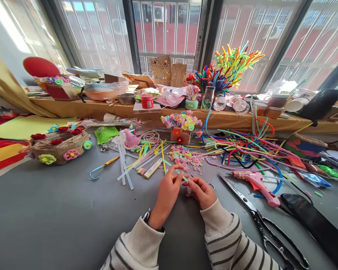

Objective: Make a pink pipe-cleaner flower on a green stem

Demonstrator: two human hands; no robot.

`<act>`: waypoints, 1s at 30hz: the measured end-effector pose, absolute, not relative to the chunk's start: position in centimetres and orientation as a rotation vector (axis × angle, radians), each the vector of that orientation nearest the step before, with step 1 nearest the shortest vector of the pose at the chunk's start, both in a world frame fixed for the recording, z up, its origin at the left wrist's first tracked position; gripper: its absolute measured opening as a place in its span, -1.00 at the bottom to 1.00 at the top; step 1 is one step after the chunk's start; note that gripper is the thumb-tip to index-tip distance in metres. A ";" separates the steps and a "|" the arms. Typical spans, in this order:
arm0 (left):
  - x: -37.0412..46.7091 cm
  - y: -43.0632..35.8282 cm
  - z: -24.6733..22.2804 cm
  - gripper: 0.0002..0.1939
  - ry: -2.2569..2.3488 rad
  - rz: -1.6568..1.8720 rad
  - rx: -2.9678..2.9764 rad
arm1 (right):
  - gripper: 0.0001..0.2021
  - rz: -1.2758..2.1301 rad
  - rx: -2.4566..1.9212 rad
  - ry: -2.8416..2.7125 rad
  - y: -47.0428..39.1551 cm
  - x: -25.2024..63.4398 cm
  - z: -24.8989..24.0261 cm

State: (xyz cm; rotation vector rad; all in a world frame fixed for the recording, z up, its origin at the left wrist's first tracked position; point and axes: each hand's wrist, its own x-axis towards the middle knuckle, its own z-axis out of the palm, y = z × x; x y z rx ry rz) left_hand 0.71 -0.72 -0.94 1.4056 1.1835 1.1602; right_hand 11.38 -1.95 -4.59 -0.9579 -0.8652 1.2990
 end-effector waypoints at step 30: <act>-4.0 0.4 0.2 -0.82 2.168 0.473 2.343 | -0.67 0.845 -1.322 -1.239 -2.7 10.9 -4.4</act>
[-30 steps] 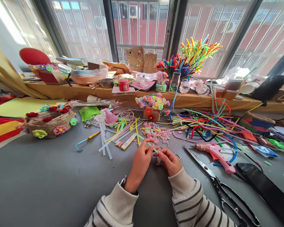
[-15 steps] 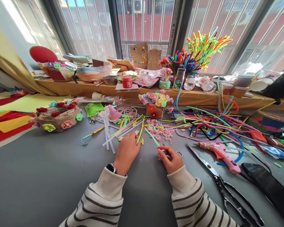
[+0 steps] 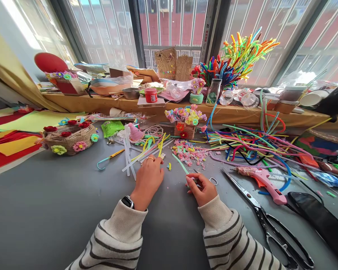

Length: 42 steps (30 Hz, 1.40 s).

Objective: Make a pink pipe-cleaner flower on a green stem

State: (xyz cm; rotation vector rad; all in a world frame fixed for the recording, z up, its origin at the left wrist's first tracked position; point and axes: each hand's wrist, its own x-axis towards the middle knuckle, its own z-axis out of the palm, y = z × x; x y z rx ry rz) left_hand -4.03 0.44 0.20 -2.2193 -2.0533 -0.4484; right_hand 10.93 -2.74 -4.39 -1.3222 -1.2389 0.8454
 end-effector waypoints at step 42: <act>-3.9 -2.0 1.2 -0.77 -1.974 -0.800 -2.898 | -0.80 0.308 -1.337 -1.624 -2.7 11.5 -4.1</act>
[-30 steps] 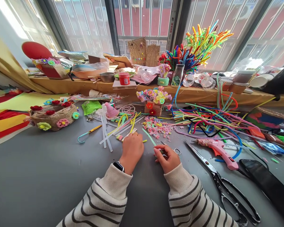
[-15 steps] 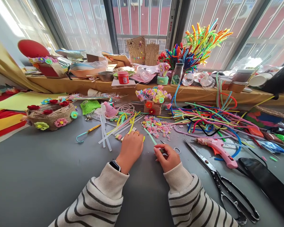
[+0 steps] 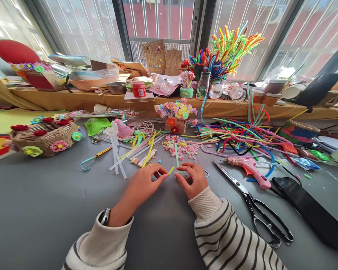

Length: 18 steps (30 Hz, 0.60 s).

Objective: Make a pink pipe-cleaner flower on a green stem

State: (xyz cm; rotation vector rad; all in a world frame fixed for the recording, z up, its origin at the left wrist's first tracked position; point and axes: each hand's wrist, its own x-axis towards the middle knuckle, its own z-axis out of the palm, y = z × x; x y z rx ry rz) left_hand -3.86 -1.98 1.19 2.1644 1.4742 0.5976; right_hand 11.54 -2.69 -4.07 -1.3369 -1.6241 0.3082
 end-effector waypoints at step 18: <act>-1.7 1.5 2.9 -0.69 1.015 0.547 2.075 | -0.81 0.336 -1.251 -1.547 -2.2 12.7 -3.8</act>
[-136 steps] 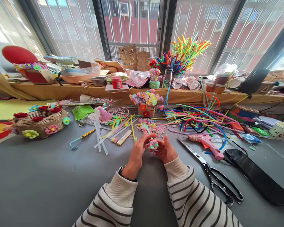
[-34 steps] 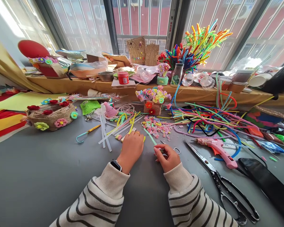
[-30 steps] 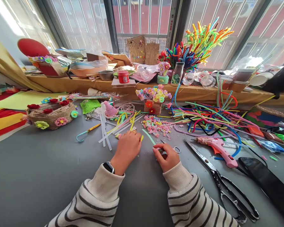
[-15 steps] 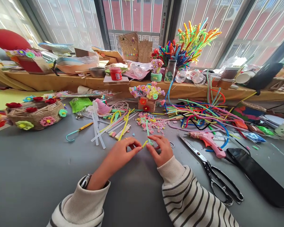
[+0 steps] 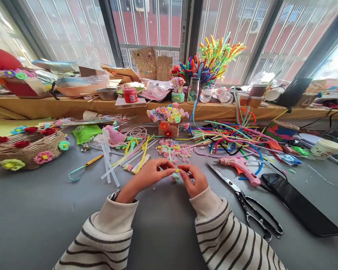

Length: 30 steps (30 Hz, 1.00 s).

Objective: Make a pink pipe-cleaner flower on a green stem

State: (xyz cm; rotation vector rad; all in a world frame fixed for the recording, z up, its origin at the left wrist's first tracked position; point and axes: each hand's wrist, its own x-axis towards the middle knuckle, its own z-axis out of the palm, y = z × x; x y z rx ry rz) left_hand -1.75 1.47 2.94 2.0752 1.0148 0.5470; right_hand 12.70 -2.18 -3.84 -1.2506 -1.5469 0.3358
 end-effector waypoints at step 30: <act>-1.0 0.7 -0.1 -0.78 1.050 0.782 2.431 | -0.82 0.042 -1.360 -1.713 -2.2 13.2 -4.5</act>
